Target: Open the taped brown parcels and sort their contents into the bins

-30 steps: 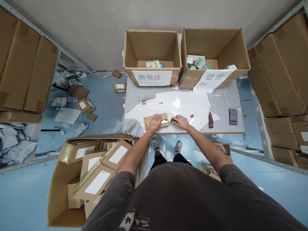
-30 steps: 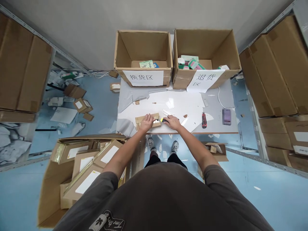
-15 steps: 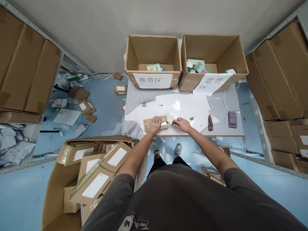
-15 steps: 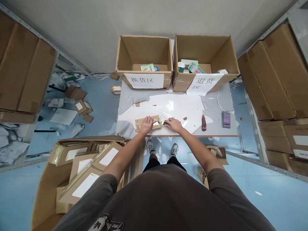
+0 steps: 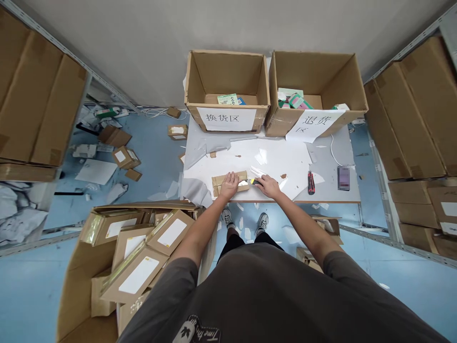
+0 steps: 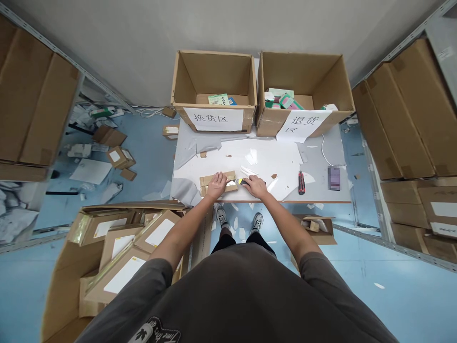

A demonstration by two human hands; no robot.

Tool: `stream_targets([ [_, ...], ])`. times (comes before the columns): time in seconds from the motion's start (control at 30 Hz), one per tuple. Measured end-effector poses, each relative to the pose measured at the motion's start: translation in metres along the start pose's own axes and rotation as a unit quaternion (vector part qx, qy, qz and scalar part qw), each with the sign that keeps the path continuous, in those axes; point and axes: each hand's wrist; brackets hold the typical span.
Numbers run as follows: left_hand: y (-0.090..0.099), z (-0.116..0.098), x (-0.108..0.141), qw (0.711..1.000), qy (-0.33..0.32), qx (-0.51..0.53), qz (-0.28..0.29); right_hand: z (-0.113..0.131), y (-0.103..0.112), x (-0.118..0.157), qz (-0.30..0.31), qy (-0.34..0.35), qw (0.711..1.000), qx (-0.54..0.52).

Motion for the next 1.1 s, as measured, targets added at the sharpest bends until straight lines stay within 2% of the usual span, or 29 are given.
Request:
stream_targets([
  [0.2,-0.001,0.001,0.0,1.0,0.006,-0.002,-0.003,-0.015,0.007,-0.016,0.015,0.048,0.999,-0.011],
  [0.63,-0.005,0.005,0.0,0.995,-0.006,-0.096,-0.023,-0.022,0.008,-0.019,0.022,0.044,0.999,-0.008],
  [0.87,-0.003,0.002,0.002,0.997,0.002,-0.073,-0.027,-0.023,0.011,-0.026,0.022,0.047,0.999,-0.013],
  [0.93,-0.001,-0.002,0.003,0.999,0.011,-0.038,-0.027,-0.027,0.009,-0.016,0.008,0.034,0.998,-0.052],
  [1.0,0.003,-0.009,0.005,0.999,0.022,-0.008,-0.029,-0.028,0.004,0.0,-0.03,-0.003,0.99,-0.136],
  [1.07,0.01,-0.016,0.005,0.999,0.027,0.006,-0.028,-0.017,-0.006,0.016,-0.087,-0.066,0.955,-0.274],
  [1.1,0.015,-0.019,0.005,0.999,0.026,0.004,-0.022,-0.007,-0.013,0.02,-0.111,-0.105,0.922,-0.355],
])
Point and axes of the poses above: each hand's wrist, its own x-axis away from the middle knuckle, its own y-axis out of the back of the hand, z = x × y, and after that the axes turned 14 degrees about z, right-handed
